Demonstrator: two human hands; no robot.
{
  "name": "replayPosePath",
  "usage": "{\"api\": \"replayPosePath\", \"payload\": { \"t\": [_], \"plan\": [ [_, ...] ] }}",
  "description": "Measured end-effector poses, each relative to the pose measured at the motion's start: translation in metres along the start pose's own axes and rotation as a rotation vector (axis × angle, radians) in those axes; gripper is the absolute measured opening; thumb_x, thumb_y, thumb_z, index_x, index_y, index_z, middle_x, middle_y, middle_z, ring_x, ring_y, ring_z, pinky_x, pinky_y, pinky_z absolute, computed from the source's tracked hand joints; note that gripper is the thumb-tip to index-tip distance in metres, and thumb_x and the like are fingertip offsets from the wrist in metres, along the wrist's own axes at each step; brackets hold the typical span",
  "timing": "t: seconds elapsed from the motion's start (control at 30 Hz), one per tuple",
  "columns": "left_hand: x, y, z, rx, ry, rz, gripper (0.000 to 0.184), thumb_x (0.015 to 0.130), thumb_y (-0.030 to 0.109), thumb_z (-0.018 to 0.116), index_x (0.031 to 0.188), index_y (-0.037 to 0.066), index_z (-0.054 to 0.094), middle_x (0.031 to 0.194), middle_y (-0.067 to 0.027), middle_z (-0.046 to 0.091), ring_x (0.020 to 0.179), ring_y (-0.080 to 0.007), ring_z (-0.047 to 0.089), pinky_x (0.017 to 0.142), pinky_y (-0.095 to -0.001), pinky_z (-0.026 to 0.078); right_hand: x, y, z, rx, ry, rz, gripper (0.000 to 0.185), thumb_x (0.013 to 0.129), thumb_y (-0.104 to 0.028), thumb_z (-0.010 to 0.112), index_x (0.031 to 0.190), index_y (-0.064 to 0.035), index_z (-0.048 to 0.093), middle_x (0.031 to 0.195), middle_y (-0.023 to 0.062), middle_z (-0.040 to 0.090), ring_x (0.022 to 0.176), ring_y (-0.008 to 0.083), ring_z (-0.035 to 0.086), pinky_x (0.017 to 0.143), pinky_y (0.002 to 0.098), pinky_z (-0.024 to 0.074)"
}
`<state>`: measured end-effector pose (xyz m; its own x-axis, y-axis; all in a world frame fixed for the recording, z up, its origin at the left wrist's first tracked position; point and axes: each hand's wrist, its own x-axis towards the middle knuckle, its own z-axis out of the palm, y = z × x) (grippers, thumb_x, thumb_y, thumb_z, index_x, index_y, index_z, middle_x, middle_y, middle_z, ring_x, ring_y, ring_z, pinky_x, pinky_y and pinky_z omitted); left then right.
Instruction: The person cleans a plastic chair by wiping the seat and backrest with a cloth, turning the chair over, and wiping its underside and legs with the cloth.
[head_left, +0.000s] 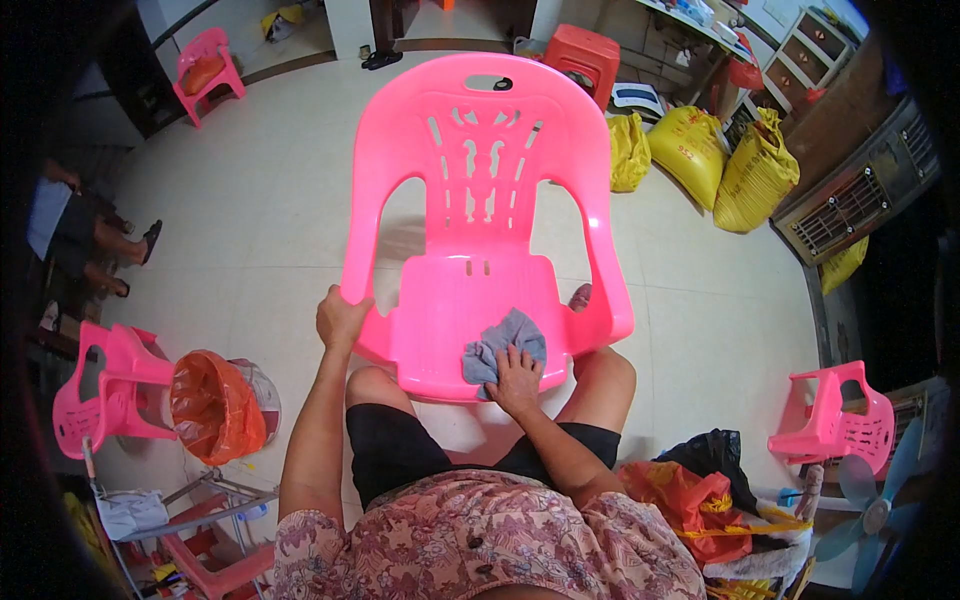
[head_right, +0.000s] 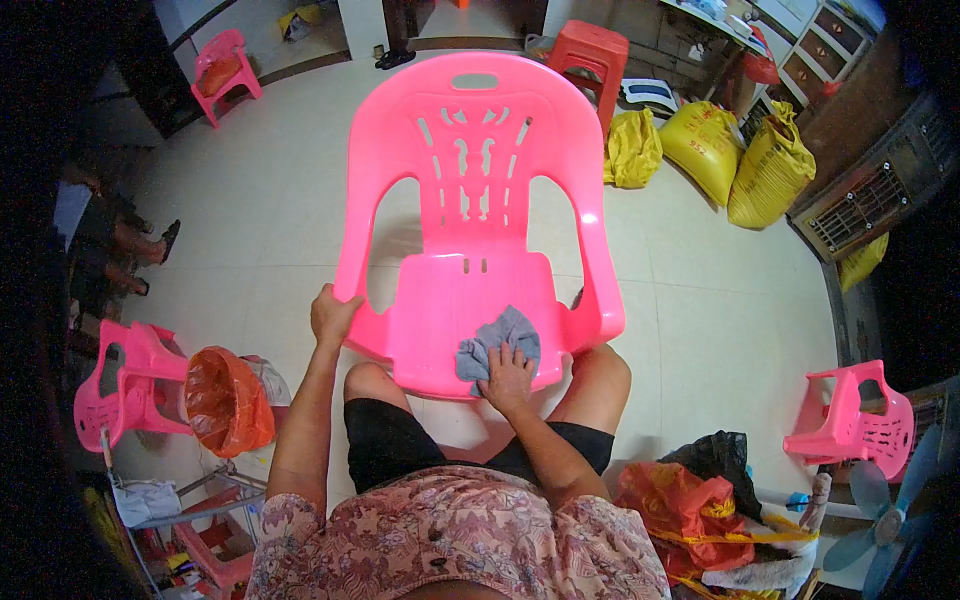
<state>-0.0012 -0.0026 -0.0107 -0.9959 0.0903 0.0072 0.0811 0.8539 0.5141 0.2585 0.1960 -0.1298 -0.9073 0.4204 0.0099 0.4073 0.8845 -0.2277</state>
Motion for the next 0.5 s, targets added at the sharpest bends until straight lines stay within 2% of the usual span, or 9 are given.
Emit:
{"api": "replayPosePath", "payload": {
  "t": [0.5],
  "plan": [
    [-0.0008, 0.0017, -0.0008, 0.025, 0.014, 0.008, 0.049, 0.063, 0.039, 0.074, 0.093, 0.002, 0.063, 0.09, -0.0207, 0.068, 0.085, -0.038, 0.065, 0.074, -0.0461, 0.052, -0.0001, -0.0003, -0.0033, -0.009, 0.016, -0.015, 0.074, 0.065, -0.035, 0.075, 0.128, -0.009, 0.048, 0.133, 0.0153, 0.046, 0.116, 0.0341, 0.043, 0.093, 0.0495, 0.0312]
  ]
}}
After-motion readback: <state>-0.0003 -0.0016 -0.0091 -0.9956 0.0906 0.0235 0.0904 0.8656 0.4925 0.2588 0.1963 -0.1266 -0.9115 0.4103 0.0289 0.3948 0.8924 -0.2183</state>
